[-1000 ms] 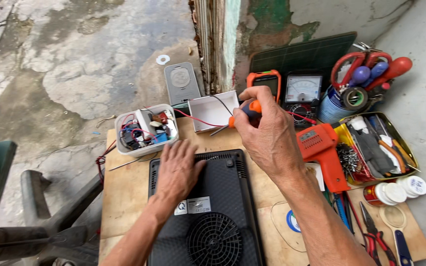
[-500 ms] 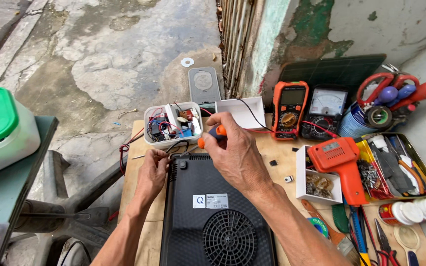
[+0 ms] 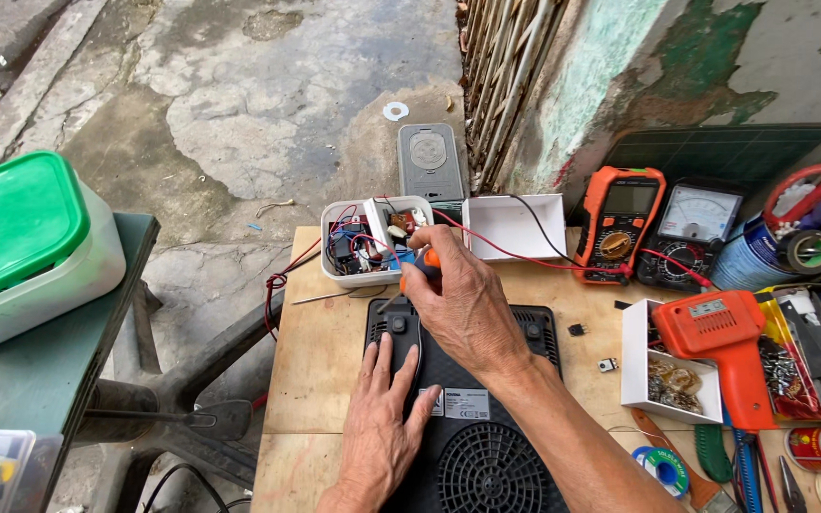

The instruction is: The person uses a screwdriver to remove screws from the back of a black induction cooktop. They then flip the cooktop over to reveal the front surface and continue to manipulate the device and its power cord.

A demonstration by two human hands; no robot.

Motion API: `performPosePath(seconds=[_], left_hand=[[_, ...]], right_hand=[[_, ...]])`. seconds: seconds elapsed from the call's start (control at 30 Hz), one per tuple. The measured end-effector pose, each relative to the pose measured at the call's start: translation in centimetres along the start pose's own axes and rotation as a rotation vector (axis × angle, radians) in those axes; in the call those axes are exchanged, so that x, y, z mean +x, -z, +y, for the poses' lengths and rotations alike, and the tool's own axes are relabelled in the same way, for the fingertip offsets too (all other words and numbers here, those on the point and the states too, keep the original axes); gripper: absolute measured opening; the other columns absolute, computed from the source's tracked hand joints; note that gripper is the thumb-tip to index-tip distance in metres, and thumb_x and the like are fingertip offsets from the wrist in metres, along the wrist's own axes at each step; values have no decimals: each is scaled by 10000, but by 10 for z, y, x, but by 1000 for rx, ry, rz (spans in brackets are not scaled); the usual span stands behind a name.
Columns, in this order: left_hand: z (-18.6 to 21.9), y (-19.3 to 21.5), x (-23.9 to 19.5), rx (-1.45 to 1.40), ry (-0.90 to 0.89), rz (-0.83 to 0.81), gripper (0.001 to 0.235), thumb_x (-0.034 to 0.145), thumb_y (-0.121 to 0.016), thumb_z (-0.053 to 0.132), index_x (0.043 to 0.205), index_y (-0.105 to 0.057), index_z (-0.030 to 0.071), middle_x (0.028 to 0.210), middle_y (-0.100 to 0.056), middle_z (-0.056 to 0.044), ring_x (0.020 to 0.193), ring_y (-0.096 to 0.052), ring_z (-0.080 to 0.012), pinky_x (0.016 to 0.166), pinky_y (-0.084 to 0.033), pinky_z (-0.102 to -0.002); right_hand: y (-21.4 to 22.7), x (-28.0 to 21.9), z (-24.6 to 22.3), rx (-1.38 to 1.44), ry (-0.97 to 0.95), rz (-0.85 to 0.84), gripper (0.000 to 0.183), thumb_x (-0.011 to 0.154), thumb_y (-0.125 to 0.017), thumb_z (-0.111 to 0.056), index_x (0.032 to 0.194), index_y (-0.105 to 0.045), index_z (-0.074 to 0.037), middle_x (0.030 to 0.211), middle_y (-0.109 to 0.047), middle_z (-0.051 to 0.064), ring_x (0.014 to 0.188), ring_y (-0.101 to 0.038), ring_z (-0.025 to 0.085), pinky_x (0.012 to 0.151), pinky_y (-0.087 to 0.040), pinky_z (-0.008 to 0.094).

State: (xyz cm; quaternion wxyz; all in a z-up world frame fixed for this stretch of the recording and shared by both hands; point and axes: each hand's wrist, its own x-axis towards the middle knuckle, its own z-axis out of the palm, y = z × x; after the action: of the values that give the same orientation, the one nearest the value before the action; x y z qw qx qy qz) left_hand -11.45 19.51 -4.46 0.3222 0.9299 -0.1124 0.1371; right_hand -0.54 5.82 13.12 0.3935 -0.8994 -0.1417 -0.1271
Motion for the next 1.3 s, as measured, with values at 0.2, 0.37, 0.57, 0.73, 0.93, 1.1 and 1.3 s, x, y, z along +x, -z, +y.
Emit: performPosePath(seconds=[0.2,0.37,0.57,0.73,0.93,1.1,1.3], left_hand=[[-3,23,7,-305,169,-69,422,1091,-626,351,1465,-734,186,1738,-496,-124,1643,-365,-374,1322,-303,-494],[-36,34,50,-546,502,8,469,1087,-546,283,1531,-625,156,1559,-717,-98,1406,-717,-249,1204,-523,-376],[-67,23,88,-451,252,-108,385,1061,-485,221,1392,-648,116,1384,-733,-128,1265,-667,-361,1073,-497,-457],[-88,2,87,-408,208,-140,455,1068,-464,189,1466,-683,216,1549,-705,-58,1430,-618,-297,1215,-437,-429],[-79,5,83,-309,329,-247,406,1107,-498,312,1449,-710,364,1494,-717,-25,1380,-648,-355,1209,-512,-500],[-80,6,51,-368,283,-223,424,1075,-551,203,1452,-730,277,1521,-697,-96,1357,-655,-434,1165,-539,-544],[-64,30,37,-460,300,-234,506,1057,-575,156,1555,-649,209,1600,-641,-146,1425,-605,-453,1196,-502,-573]], right_hand=[[-16,2,-2,-96,70,-11,243,1009,-685,-174,1230,-585,-165,1000,-740,80,886,-708,356,804,-525,475],[-24,11,-21,-150,120,-122,234,1001,-647,-138,1221,-571,-157,1089,-743,93,858,-706,392,700,-512,525],[-17,27,-30,-153,238,-441,187,976,-568,-101,1153,-544,-156,1081,-677,96,906,-660,364,769,-491,502],[-21,29,-26,-279,177,-447,124,967,-546,-145,1081,-501,-125,1044,-678,150,896,-662,457,757,-462,584],[-29,15,-20,-197,42,-262,113,1041,-658,-252,1128,-588,-232,944,-714,154,898,-782,493,792,-630,600],[-21,4,-32,-312,-14,-237,329,1046,-708,-455,1002,-571,-160,785,-736,216,826,-775,511,749,-601,625],[2,-1,-47,-284,56,-389,186,1062,-685,-355,1045,-605,-188,839,-772,160,838,-799,463,754,-625,565]])
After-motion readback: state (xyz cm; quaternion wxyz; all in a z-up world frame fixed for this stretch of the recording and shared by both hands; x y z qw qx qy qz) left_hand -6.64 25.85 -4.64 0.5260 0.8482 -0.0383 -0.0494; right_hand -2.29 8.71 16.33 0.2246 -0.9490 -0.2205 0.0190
